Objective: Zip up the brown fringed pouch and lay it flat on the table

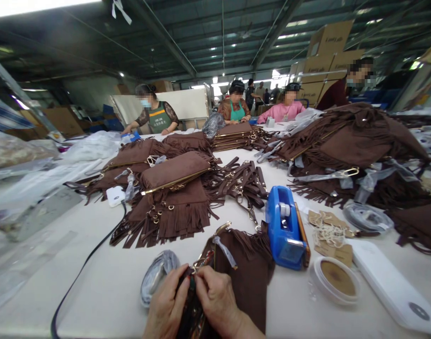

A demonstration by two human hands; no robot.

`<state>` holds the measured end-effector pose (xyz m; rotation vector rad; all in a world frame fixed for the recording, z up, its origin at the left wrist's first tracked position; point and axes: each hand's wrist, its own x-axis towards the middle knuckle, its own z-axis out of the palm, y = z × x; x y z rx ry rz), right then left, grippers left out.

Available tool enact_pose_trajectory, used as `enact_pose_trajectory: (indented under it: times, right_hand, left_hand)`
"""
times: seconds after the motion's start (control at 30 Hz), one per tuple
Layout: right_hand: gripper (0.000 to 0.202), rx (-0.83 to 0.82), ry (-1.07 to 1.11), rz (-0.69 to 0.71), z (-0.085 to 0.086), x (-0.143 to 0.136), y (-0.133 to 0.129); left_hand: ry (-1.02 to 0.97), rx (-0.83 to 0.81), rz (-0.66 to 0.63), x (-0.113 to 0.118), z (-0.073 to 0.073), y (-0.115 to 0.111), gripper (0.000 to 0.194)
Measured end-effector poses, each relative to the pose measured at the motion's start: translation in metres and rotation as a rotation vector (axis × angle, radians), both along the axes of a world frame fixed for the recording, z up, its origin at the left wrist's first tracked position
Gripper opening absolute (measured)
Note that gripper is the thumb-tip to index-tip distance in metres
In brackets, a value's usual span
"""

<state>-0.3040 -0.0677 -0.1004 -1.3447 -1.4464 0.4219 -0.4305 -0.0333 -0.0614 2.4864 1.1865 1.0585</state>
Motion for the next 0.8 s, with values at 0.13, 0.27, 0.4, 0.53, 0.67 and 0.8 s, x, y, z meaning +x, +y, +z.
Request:
enact_pose_trajectory:
  times: [0.13,0.27,0.4,0.53,0.67,0.8]
  right_hand:
    - [0.023,-0.001,-0.028,-0.001,0.0,0.0,0.002]
    - [0.022,-0.018,-0.046,-0.007,-0.001,0.0,0.001]
    - [0.022,-0.015,-0.041,-0.03,-0.002,-0.001,-0.001]
    - [0.023,0.008,-0.029,-0.048,-0.001,-0.001,-0.001]
    - [0.023,0.051,-0.046,-0.049,-0.002,-0.001,0.0]
    - [0.024,0.098,-0.076,-0.067,-0.004,-0.003,0.0]
  left_hand:
    - [0.014,0.019,-0.002,0.001,0.002,-0.001,0.026]
    - [0.012,0.0,-0.039,0.002,0.002,-0.004,0.023]
    - [-0.005,-0.001,-0.062,0.001,0.002,-0.007,0.022]
    - [-0.021,-0.104,-0.059,-0.001,0.006,-0.007,0.024]
    - [-0.035,-0.246,-0.09,-0.001,0.014,-0.005,0.018]
    - [-0.063,-0.174,-0.024,0.005,0.015,-0.005,0.013]
